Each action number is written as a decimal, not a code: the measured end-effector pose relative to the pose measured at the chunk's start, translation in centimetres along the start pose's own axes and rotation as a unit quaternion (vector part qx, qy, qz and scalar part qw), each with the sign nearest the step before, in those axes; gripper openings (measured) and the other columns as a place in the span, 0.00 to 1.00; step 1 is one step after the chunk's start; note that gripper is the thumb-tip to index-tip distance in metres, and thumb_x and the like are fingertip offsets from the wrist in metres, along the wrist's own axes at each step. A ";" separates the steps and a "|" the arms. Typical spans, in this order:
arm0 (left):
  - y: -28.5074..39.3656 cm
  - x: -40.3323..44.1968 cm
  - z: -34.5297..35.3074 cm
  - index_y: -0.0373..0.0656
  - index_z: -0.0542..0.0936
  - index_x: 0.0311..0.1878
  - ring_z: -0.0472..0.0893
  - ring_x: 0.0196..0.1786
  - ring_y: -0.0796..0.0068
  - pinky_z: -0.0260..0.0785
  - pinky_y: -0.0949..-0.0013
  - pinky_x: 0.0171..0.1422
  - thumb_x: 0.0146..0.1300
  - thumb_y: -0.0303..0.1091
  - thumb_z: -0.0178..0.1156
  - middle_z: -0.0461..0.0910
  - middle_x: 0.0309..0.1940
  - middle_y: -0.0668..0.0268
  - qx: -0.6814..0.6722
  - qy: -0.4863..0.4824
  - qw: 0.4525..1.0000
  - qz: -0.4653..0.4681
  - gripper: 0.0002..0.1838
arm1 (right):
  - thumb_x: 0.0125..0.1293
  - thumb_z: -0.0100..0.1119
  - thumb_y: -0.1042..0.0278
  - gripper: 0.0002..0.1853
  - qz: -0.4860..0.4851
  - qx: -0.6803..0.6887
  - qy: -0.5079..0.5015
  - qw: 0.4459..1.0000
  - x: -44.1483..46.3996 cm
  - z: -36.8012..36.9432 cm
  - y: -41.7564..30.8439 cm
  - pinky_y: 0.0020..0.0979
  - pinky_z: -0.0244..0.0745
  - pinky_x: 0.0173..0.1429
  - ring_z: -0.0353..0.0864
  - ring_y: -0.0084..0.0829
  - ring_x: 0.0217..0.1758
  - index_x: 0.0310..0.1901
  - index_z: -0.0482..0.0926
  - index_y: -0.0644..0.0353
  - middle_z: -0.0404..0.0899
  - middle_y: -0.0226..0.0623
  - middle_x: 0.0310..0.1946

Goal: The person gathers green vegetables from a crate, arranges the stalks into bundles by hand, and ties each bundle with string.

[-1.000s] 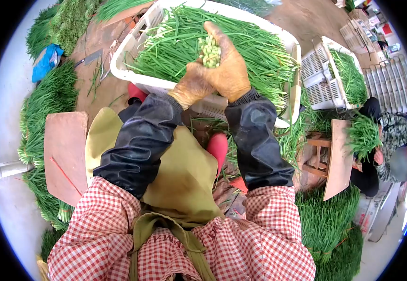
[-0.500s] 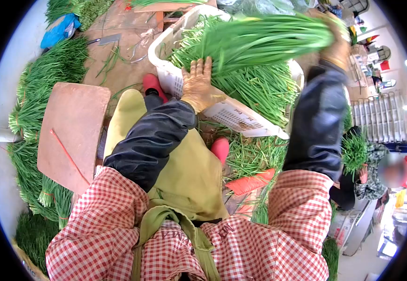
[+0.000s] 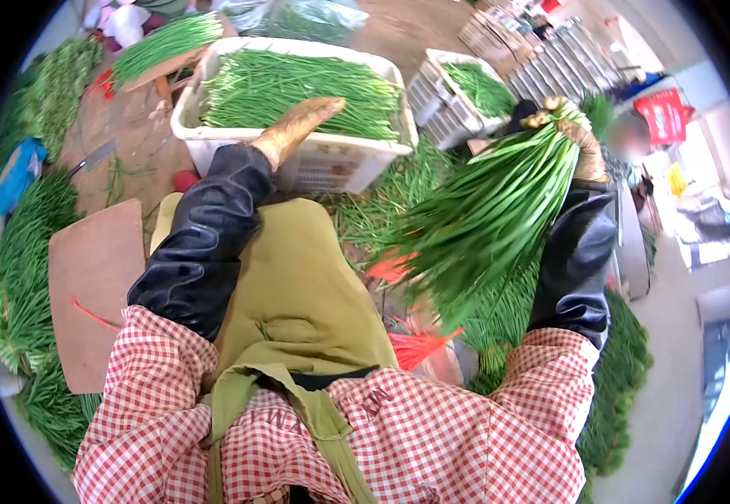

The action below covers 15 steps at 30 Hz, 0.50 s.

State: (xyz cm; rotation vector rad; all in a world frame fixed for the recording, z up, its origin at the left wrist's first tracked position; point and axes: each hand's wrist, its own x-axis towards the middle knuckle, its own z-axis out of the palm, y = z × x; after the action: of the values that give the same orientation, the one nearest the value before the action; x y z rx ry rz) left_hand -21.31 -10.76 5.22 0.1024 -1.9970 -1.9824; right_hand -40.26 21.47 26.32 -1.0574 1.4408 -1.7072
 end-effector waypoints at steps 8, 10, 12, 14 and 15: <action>-6.1 -0.5 12.6 0.44 0.62 0.70 0.68 0.67 0.68 0.61 0.67 0.71 0.63 0.56 0.59 0.66 0.67 0.57 -0.530 -0.237 0.784 -0.219 0.39 | 0.59 0.60 0.53 0.30 -0.101 0.348 -0.205 0.909 2.9 -2.3 18.5 0.52 0.63 0.67 0.76 0.37 0.51 0.59 0.68 0.62 0.77 0.38 0.46; -5.1 -3.7 12.8 0.42 0.65 0.69 0.70 0.66 0.69 0.61 0.65 0.72 0.65 0.49 0.59 0.69 0.65 0.58 -0.523 -0.178 0.805 -0.216 0.34 | 0.61 0.58 0.48 0.32 -0.145 0.371 -0.129 0.908 4.8 -0.5 22.3 0.51 0.66 0.65 0.76 0.38 0.51 0.60 0.67 0.61 0.76 0.41 0.50; -4.5 -5.3 12.9 0.41 0.68 0.67 0.70 0.65 0.69 0.61 0.65 0.72 0.65 0.42 0.60 0.69 0.65 0.59 -0.550 -0.163 0.758 -0.311 0.29 | 0.65 0.50 0.37 0.34 0.015 0.363 0.056 0.930 3.5 3.4 22.9 0.48 0.70 0.62 0.76 0.40 0.53 0.62 0.67 0.59 0.76 0.43 0.51; -5.4 -4.8 13.4 0.39 0.71 0.63 0.72 0.64 0.73 0.62 0.65 0.70 0.63 0.38 0.63 0.71 0.63 0.60 -0.440 -0.180 0.854 -0.211 0.27 | 0.66 0.37 0.28 0.40 0.139 0.289 0.074 0.944 2.5 -0.2 27.7 0.41 0.73 0.59 0.75 0.39 0.54 0.66 0.65 0.56 0.73 0.43 0.57; -6.6 -4.3 13.8 0.38 0.72 0.62 0.73 0.62 0.74 0.64 0.67 0.67 0.63 0.38 0.63 0.73 0.62 0.61 -0.273 -0.156 0.945 -0.084 0.27 | 0.68 0.37 0.30 0.39 0.169 0.240 0.102 0.951 0.6 1.0 27.0 0.39 0.72 0.61 0.75 0.38 0.55 0.67 0.64 0.56 0.72 0.43 0.59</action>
State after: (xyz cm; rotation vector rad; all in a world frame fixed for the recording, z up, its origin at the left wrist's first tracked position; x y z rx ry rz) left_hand -22.22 3.45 -1.75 -0.1890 -1.5575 -2.7325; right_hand -40.09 15.75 -0.04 -0.3586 1.1520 -1.8138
